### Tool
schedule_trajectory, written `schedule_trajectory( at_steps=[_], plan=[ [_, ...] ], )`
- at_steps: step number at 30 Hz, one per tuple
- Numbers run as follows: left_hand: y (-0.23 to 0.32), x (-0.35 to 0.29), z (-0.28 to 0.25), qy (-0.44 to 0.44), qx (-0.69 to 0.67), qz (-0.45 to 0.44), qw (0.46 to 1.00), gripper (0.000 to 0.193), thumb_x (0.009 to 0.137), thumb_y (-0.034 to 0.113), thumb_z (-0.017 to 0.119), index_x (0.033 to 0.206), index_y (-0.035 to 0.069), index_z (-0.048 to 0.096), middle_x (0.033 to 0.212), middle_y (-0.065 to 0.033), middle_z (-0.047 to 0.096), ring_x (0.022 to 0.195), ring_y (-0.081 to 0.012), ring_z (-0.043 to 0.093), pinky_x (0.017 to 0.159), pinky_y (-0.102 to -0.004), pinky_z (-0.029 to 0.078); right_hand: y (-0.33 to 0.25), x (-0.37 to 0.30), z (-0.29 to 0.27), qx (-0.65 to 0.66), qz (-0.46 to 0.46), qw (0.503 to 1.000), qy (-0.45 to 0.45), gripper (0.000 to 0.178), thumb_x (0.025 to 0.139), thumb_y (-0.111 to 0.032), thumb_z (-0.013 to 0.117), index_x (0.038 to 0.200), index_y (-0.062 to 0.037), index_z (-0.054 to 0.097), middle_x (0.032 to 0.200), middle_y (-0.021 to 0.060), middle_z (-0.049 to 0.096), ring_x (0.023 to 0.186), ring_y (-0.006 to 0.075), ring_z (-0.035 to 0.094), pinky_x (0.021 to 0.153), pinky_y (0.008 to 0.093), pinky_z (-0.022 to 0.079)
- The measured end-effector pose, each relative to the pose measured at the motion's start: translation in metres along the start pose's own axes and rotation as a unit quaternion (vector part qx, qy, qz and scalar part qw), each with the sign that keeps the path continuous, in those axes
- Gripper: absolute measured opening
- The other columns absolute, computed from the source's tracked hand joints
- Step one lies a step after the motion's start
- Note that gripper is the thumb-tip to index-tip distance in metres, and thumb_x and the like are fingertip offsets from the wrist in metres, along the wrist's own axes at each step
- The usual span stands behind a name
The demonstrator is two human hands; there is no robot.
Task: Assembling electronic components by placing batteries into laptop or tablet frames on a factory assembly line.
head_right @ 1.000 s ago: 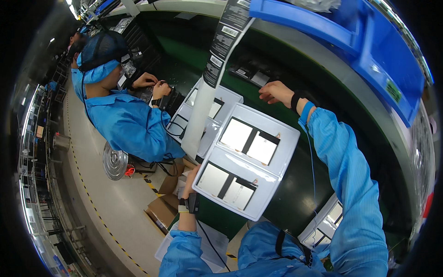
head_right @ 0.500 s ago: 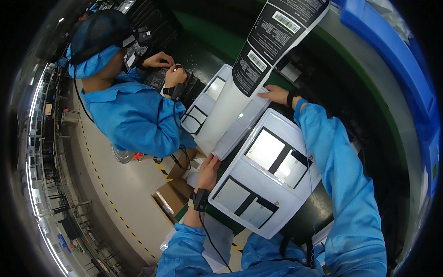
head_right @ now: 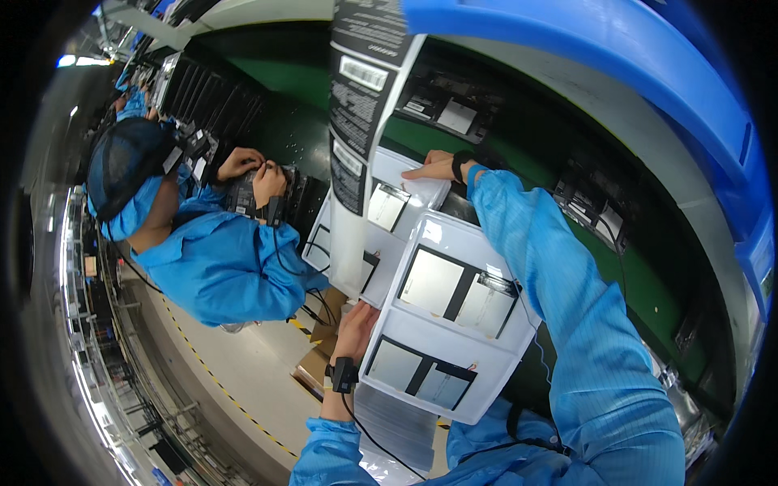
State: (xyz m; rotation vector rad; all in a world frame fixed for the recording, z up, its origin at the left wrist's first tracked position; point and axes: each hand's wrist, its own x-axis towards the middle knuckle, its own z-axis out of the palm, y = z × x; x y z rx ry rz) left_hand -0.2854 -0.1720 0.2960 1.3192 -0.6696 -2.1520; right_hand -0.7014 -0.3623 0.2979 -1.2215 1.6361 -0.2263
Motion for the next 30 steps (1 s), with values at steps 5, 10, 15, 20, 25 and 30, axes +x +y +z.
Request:
schedule_trajectory(
  at_steps=[5,10,15,20,25,30],
  plan=[
    [0.013,0.008,0.020,-0.013,0.008,-0.027,1.000,0.047,0.104,0.017,0.056,0.143,-0.007,0.046,0.141,-0.0130,0.056,0.132,-0.0225,0.053,0.115,-0.0375,0.039,0.003,-0.010,-0.024,-0.015,0.026,0.999,0.012,0.095,0.071,-0.076,0.073,0.124,0.0023,0.061,0.122,0.0202,0.063,0.114,0.0303,0.061,0.092,0.0365,0.049],
    [0.022,0.017,0.040,-0.025,0.001,-0.036,0.999,0.043,0.104,0.015,0.057,0.139,-0.008,0.049,0.138,-0.0150,0.058,0.130,-0.0245,0.054,0.117,-0.0387,0.038,0.015,0.007,-0.026,0.020,-0.035,0.993,0.112,0.094,0.070,-0.080,0.070,0.102,0.0080,0.073,0.107,0.0223,0.070,0.098,0.0308,0.068,0.078,0.0388,0.053],
    [0.028,0.045,0.054,-0.044,-0.005,-0.055,0.997,0.042,0.104,0.013,0.055,0.139,-0.009,0.048,0.137,-0.0165,0.058,0.129,-0.0252,0.056,0.116,-0.0366,0.039,-0.005,0.005,-0.063,-0.047,-0.084,0.973,0.210,0.089,0.068,-0.081,0.072,0.105,-0.0006,0.065,0.100,0.0172,0.067,0.094,0.0282,0.065,0.077,0.0363,0.050],
    [0.041,0.069,0.073,-0.087,-0.002,-0.032,0.996,0.046,0.103,0.012,0.056,0.143,-0.007,0.045,0.141,-0.0149,0.056,0.132,-0.0251,0.053,0.116,-0.0369,0.038,0.018,-0.018,-0.095,0.011,-0.069,0.975,0.210,0.074,0.075,-0.067,0.078,0.109,-0.0023,0.068,0.109,0.0180,0.067,0.103,0.0291,0.064,0.086,0.0371,0.050],
    [0.050,0.102,0.071,-0.092,-0.009,0.063,0.994,0.059,0.102,0.015,0.058,0.153,-0.005,0.034,0.154,-0.0137,0.043,0.141,-0.0214,0.042,0.120,-0.0368,0.031,0.051,-0.073,-0.098,0.199,-0.025,0.967,0.157,0.068,0.074,-0.049,0.087,0.111,0.0066,0.071,0.102,0.0137,0.071,0.097,0.0219,0.067,0.085,0.0320,0.051],
    [0.080,0.081,0.085,-0.093,0.133,0.044,0.986,0.065,0.106,0.031,0.053,0.158,0.000,0.028,0.161,-0.0158,0.035,0.148,-0.0248,0.034,0.123,-0.0390,0.024,0.095,-0.133,-0.078,0.359,-0.055,0.911,0.192,0.061,0.081,-0.024,0.086,0.124,0.0081,0.058,0.116,0.0167,0.065,0.107,0.0216,0.063,0.094,0.0325,0.048]
  ],
)
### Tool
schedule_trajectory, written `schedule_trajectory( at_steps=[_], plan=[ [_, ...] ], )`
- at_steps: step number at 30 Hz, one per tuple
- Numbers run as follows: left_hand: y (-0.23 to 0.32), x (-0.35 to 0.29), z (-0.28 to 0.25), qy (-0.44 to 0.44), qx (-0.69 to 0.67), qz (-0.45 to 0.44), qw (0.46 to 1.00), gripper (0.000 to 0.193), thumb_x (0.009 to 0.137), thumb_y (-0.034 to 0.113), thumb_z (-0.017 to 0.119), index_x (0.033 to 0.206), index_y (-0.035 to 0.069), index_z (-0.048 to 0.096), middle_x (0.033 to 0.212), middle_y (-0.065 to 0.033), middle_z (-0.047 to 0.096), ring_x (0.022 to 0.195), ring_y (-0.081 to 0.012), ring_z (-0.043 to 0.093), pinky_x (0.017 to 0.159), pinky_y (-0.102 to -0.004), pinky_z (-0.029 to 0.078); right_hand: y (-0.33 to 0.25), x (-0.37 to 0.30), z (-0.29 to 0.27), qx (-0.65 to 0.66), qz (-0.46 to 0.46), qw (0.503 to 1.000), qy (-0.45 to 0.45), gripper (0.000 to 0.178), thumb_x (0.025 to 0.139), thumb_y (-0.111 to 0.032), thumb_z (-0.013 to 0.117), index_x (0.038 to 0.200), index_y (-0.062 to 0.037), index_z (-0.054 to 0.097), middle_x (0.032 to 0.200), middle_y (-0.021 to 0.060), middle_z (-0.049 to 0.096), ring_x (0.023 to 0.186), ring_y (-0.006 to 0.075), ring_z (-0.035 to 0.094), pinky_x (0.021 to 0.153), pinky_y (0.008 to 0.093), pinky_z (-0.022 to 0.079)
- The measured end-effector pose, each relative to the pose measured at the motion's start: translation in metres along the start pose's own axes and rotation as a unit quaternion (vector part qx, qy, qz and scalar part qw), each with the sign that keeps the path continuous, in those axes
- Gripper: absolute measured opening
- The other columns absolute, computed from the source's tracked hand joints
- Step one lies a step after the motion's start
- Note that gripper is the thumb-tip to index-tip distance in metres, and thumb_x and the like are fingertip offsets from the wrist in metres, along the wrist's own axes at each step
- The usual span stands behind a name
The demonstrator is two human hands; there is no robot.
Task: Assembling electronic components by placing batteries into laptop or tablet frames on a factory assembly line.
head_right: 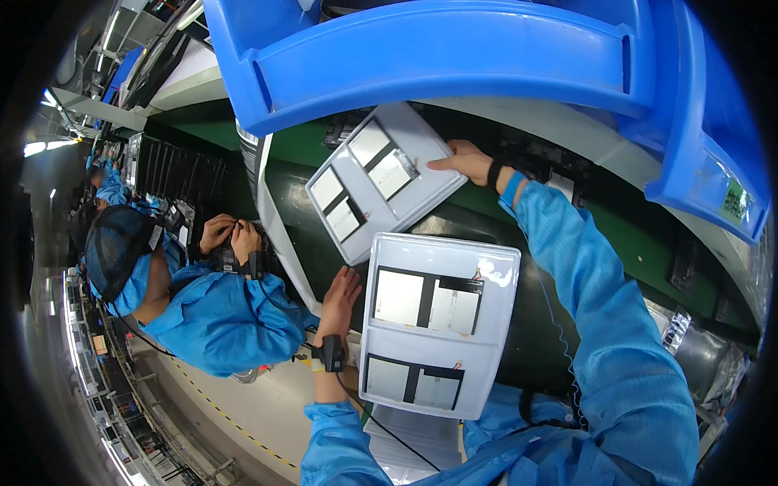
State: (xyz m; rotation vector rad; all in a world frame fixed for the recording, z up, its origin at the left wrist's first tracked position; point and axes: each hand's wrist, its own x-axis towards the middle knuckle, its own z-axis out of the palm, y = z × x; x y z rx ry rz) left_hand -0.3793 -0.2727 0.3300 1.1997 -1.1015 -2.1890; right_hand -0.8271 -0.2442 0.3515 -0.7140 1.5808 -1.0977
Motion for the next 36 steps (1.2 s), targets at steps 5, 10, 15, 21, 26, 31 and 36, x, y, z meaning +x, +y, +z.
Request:
schedule_trajectory(
  at_steps=[5,10,15,21,26,31,36],
  plan=[
    [0.049,-0.073,0.039,-0.127,0.202,-0.030,0.971,0.069,0.107,0.041,0.049,0.158,-0.001,0.028,0.158,-0.0186,0.041,0.147,-0.0271,0.037,0.122,-0.0366,0.025,0.005,-0.060,-0.024,0.020,-0.062,0.995,0.078,0.072,0.080,-0.025,0.085,0.132,0.0108,0.049,0.125,0.0221,0.061,0.114,0.0263,0.060,0.101,0.0336,0.046],
    [0.028,-0.106,0.085,0.020,0.410,0.087,0.908,0.064,0.096,0.032,0.069,0.145,-0.001,0.043,0.124,-0.0272,0.064,0.114,-0.0378,0.065,0.094,-0.0410,0.051,0.005,-0.106,-0.038,0.071,-0.077,0.987,0.119,0.066,0.082,-0.020,0.083,0.131,0.0085,0.050,0.125,0.0201,0.061,0.115,0.0257,0.060,0.102,0.0331,0.045],
    [0.025,-0.103,0.086,0.027,0.450,0.118,0.885,0.059,0.096,0.030,0.070,0.142,0.002,0.046,0.112,-0.0264,0.070,0.104,-0.0425,0.069,0.087,-0.0440,0.054,0.024,-0.147,-0.056,0.077,-0.101,0.972,0.200,0.065,0.080,-0.016,0.084,0.130,0.0075,0.051,0.122,0.0176,0.063,0.115,0.0244,0.060,0.102,0.0328,0.044],
    [0.018,-0.103,0.082,0.033,0.448,0.119,0.885,0.061,0.095,0.032,0.072,0.141,0.002,0.048,0.116,-0.0270,0.069,0.108,-0.0411,0.068,0.090,-0.0422,0.053,0.044,-0.212,-0.083,0.130,-0.088,0.960,0.231,0.057,0.082,-0.008,0.080,0.130,0.0050,0.051,0.119,0.0136,0.064,0.111,0.0209,0.063,0.101,0.0318,0.047],
    [0.016,-0.102,0.080,0.030,0.428,0.110,0.896,0.054,0.097,0.027,0.069,0.141,0.000,0.050,0.118,-0.0238,0.069,0.111,-0.0347,0.068,0.095,-0.0391,0.051,0.074,-0.265,-0.113,0.144,-0.087,0.948,0.269,0.042,0.083,-0.006,0.080,0.116,0.0001,0.054,0.111,0.0108,0.065,0.104,0.0178,0.064,0.096,0.0318,0.049],
    [0.017,-0.099,0.085,0.017,0.432,0.117,0.894,0.048,0.099,0.022,0.065,0.139,0.000,0.051,0.119,-0.0208,0.069,0.109,-0.0272,0.066,0.096,-0.0356,0.049,0.091,-0.316,-0.137,0.180,-0.109,0.934,0.289,0.044,0.083,-0.006,0.080,0.118,-0.0012,0.053,0.111,0.0101,0.064,0.104,0.0171,0.063,0.096,0.0316,0.049],
    [0.014,-0.097,0.076,0.008,0.453,0.153,0.878,0.039,0.103,0.021,0.058,0.133,-0.003,0.053,0.117,-0.0165,0.069,0.107,-0.0217,0.063,0.095,-0.0333,0.049,0.112,-0.355,-0.148,0.188,-0.127,0.927,0.298,0.044,0.083,-0.004,0.080,0.118,-0.0020,0.054,0.113,0.0075,0.064,0.106,0.0160,0.062,0.097,0.0304,0.047]
  ],
)
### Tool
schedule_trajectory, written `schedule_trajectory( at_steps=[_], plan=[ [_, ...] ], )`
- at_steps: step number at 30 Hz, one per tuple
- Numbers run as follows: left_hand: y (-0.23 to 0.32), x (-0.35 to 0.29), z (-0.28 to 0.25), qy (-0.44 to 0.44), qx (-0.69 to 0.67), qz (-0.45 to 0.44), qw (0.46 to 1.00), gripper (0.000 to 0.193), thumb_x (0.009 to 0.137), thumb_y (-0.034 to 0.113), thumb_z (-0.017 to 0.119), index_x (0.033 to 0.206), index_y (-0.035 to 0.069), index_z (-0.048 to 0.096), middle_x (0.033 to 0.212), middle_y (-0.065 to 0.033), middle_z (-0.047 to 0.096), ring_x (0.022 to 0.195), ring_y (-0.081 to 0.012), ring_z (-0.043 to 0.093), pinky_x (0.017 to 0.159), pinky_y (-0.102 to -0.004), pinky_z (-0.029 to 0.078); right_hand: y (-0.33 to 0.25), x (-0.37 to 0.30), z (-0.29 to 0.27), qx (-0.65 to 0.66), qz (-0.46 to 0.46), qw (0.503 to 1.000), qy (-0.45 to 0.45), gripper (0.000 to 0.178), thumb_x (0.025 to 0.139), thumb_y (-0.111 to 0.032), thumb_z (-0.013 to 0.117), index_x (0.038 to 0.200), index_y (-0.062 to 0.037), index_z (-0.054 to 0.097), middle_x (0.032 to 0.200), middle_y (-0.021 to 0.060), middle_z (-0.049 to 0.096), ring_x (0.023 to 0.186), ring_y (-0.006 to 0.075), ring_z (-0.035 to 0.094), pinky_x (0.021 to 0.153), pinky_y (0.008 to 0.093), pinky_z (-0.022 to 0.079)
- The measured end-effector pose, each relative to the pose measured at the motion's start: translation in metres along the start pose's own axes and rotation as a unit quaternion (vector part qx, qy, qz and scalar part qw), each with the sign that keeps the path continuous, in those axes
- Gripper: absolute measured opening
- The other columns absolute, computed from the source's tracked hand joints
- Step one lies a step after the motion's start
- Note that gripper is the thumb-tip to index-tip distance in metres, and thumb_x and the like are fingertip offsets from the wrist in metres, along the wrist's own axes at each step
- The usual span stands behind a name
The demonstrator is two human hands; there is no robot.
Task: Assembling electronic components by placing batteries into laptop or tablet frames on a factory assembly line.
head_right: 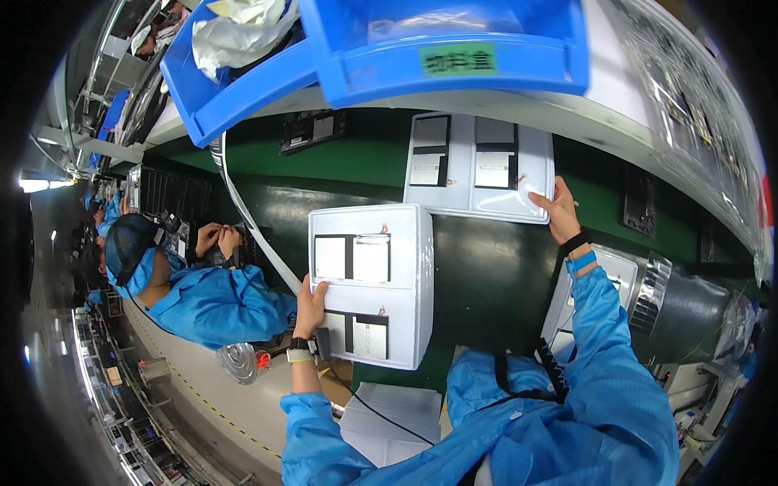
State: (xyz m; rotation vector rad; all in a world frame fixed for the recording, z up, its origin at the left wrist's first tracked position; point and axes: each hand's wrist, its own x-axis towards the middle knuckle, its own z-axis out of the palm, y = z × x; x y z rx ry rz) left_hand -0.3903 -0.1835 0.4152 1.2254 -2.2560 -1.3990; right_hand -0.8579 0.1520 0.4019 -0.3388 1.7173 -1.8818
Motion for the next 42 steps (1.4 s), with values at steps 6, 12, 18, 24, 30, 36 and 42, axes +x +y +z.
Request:
schedule_trajectory(
  at_steps=[6,12,18,24,30,36,42],
  plan=[
    [-0.015,0.008,0.002,-0.012,0.035,0.038,0.999,0.038,0.105,0.025,0.055,0.131,-0.003,0.055,0.115,-0.0168,0.069,0.106,-0.0217,0.063,0.095,-0.0335,0.048,0.013,-0.046,-0.065,0.037,0.012,0.999,0.038,0.046,0.083,-0.004,0.079,0.122,-0.0028,0.054,0.115,0.0081,0.063,0.109,0.0175,0.061,0.099,0.0309,0.046],
    [-0.016,0.008,-0.004,0.001,0.095,0.036,0.995,0.042,0.102,0.031,0.060,0.125,-0.003,0.058,0.110,-0.0194,0.070,0.102,-0.0272,0.066,0.091,-0.0367,0.050,-0.015,-0.110,-0.136,0.002,0.017,1.000,0.016,0.045,0.081,-0.003,0.078,0.119,-0.0041,0.055,0.112,0.0073,0.065,0.108,0.0152,0.061,0.096,0.0288,0.048],
    [0.021,-0.015,0.008,0.059,0.193,-0.024,0.979,0.045,0.100,0.032,0.062,0.126,-0.005,0.058,0.116,-0.0237,0.068,0.106,-0.0385,0.065,0.094,-0.0419,0.050,-0.011,-0.153,-0.183,-0.019,0.095,0.995,-0.033,0.049,0.073,-0.002,0.083,0.115,-0.0042,0.057,0.108,0.0039,0.065,0.103,0.0139,0.062,0.095,0.0298,0.048],
    [0.133,-0.082,0.153,0.180,0.123,0.130,0.967,0.035,0.096,0.007,0.057,0.130,-0.002,0.057,0.123,-0.0189,0.064,0.119,-0.0349,0.059,0.105,-0.0435,0.043,-0.005,-0.092,-0.190,-0.183,0.153,0.938,-0.249,0.052,0.069,-0.006,0.087,0.114,-0.0016,0.062,0.100,0.0033,0.068,0.097,0.0141,0.064,0.090,0.0283,0.050],
    [0.167,-0.110,0.250,0.204,0.321,0.206,0.902,0.037,0.089,0.007,0.063,0.125,-0.003,0.060,0.138,-0.0218,0.054,0.132,-0.0488,0.040,0.113,-0.0579,0.033,0.049,-0.004,-0.107,-0.440,0.003,0.857,-0.270,0.040,0.076,-0.020,0.082,0.112,-0.0035,0.074,0.102,0.0120,0.075,0.093,0.0255,0.071,0.087,0.0355,0.054],
    [0.136,-0.109,0.276,0.072,0.148,0.208,0.964,0.048,0.093,0.009,0.060,0.138,-0.006,0.049,0.148,-0.0253,0.045,0.136,-0.0453,0.042,0.115,-0.0500,0.034,0.034,-0.071,-0.039,-0.344,-0.178,0.920,0.059,0.025,0.085,-0.009,0.066,0.110,-0.0069,0.067,0.108,0.0192,0.066,0.108,0.0406,0.062,0.095,0.0454,0.049],
    [0.058,-0.078,0.325,0.078,0.209,-0.039,0.974,0.038,0.103,0.024,0.052,0.130,0.000,0.062,0.105,-0.0294,0.070,0.092,-0.0495,0.067,0.081,-0.0567,0.052,0.124,-0.230,-0.027,-0.443,0.004,0.884,0.147,0.067,0.081,-0.010,0.066,0.138,0.0141,0.042,0.137,0.0364,0.048,0.129,0.0496,0.047,0.114,0.0486,0.037]
  ],
)
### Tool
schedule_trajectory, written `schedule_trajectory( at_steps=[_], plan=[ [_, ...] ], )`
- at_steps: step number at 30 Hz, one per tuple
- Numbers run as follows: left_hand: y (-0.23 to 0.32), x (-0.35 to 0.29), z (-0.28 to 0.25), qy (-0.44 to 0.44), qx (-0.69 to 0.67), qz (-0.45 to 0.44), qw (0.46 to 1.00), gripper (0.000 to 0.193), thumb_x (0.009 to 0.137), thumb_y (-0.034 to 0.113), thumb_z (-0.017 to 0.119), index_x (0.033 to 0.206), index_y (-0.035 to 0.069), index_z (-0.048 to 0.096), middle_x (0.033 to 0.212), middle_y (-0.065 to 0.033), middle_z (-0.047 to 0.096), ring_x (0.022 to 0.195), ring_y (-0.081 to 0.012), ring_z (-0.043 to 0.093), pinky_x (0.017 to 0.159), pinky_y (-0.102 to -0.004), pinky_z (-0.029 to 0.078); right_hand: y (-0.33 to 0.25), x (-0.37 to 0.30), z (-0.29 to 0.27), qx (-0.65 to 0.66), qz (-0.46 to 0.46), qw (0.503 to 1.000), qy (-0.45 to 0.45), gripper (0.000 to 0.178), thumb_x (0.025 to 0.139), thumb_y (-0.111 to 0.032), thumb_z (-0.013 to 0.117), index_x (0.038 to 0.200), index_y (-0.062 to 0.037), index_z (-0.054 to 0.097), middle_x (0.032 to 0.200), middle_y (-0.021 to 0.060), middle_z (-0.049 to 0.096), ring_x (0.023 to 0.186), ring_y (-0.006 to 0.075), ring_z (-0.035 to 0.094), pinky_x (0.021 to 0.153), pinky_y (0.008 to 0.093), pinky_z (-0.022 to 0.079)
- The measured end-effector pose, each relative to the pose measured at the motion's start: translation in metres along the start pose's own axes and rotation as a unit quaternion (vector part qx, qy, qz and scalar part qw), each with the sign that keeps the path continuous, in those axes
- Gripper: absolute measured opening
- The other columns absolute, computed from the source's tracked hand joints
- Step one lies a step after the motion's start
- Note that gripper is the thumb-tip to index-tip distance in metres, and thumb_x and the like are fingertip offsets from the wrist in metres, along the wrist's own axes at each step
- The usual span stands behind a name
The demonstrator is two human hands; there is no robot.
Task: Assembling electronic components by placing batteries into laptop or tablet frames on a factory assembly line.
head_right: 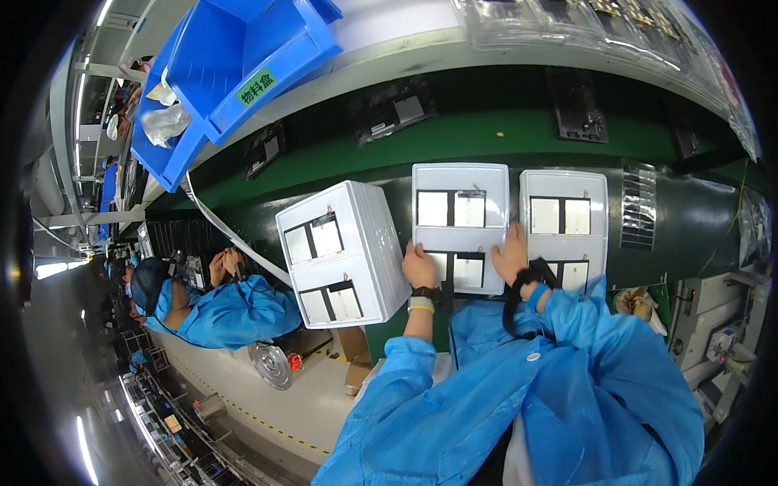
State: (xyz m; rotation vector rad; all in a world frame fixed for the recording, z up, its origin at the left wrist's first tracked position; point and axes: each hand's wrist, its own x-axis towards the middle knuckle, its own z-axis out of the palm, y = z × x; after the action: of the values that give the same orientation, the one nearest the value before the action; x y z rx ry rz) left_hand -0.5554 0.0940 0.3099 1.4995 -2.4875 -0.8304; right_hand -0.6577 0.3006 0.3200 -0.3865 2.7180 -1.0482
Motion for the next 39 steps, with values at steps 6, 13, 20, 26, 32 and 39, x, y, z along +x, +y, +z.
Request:
schedule_trajectory(
  at_steps=[6,13,20,26,32,39],
  plan=[
    [0.003,-0.009,-0.014,0.044,-0.005,0.051,0.998,0.032,0.103,0.019,0.054,0.125,-0.002,0.065,0.115,-0.0272,0.069,0.100,-0.0452,0.067,0.082,-0.0496,0.054,-0.002,-0.038,-0.007,-0.002,0.185,0.959,-0.217,0.057,0.093,-0.012,0.060,0.142,0.0103,0.042,0.127,0.0323,0.060,0.115,0.0446,0.062,0.099,0.0438,0.050],
    [0.049,-0.047,-0.062,0.143,-0.130,0.119,0.974,0.022,0.103,0.013,0.054,0.116,-0.003,0.063,0.097,-0.0224,0.069,0.088,-0.0405,0.066,0.078,-0.0434,0.051,0.060,-0.050,0.006,0.293,0.102,0.946,-0.097,0.039,0.094,-0.009,0.062,0.130,-0.0001,0.048,0.112,0.0186,0.066,0.105,0.0296,0.067,0.091,0.0388,0.052],
    [0.041,-0.054,-0.172,0.097,-0.186,-0.007,0.978,0.030,0.105,0.021,0.055,0.122,-0.003,0.061,0.087,-0.0136,0.063,0.075,-0.0203,0.056,0.070,-0.0360,0.048,-0.091,-0.048,-0.099,0.412,0.061,0.903,-0.109,0.027,0.095,0.003,0.058,0.121,-0.0014,0.052,0.112,0.0107,0.060,0.088,0.0133,0.062,0.076,0.0266,0.050],
    [-0.094,0.011,-0.272,0.241,-0.086,0.025,0.966,0.031,0.102,0.017,0.059,0.116,-0.010,0.067,0.101,-0.0235,0.073,0.086,-0.0249,0.068,0.082,-0.0363,0.053,-0.191,-0.054,-0.023,0.501,-0.086,0.743,-0.436,0.063,0.096,0.000,0.060,0.151,-0.0029,0.030,0.131,0.0194,0.058,0.112,0.0276,0.067,0.091,0.0356,0.056],
    [-0.166,0.050,-0.257,0.268,0.032,0.012,0.963,0.039,0.104,0.024,0.055,0.119,-0.010,0.067,0.108,-0.0281,0.072,0.093,-0.0403,0.070,0.083,-0.0404,0.053,-0.204,-0.076,0.002,0.358,-0.125,0.827,-0.415,0.038,0.091,-0.004,0.061,0.129,-0.0016,0.054,0.123,0.0192,0.066,0.106,0.0313,0.069,0.087,0.0387,0.058],
    [-0.161,0.076,-0.240,0.165,-0.020,0.063,0.984,0.037,0.105,0.021,0.054,0.121,-0.010,0.066,0.111,-0.0271,0.072,0.095,-0.0326,0.069,0.086,-0.0389,0.051,-0.046,-0.102,-0.072,0.272,-0.001,0.856,-0.440,0.029,0.096,-0.023,0.067,0.118,-0.0042,0.064,0.106,0.0124,0.075,0.096,0.0238,0.074,0.085,0.0348,0.059]
  ],
)
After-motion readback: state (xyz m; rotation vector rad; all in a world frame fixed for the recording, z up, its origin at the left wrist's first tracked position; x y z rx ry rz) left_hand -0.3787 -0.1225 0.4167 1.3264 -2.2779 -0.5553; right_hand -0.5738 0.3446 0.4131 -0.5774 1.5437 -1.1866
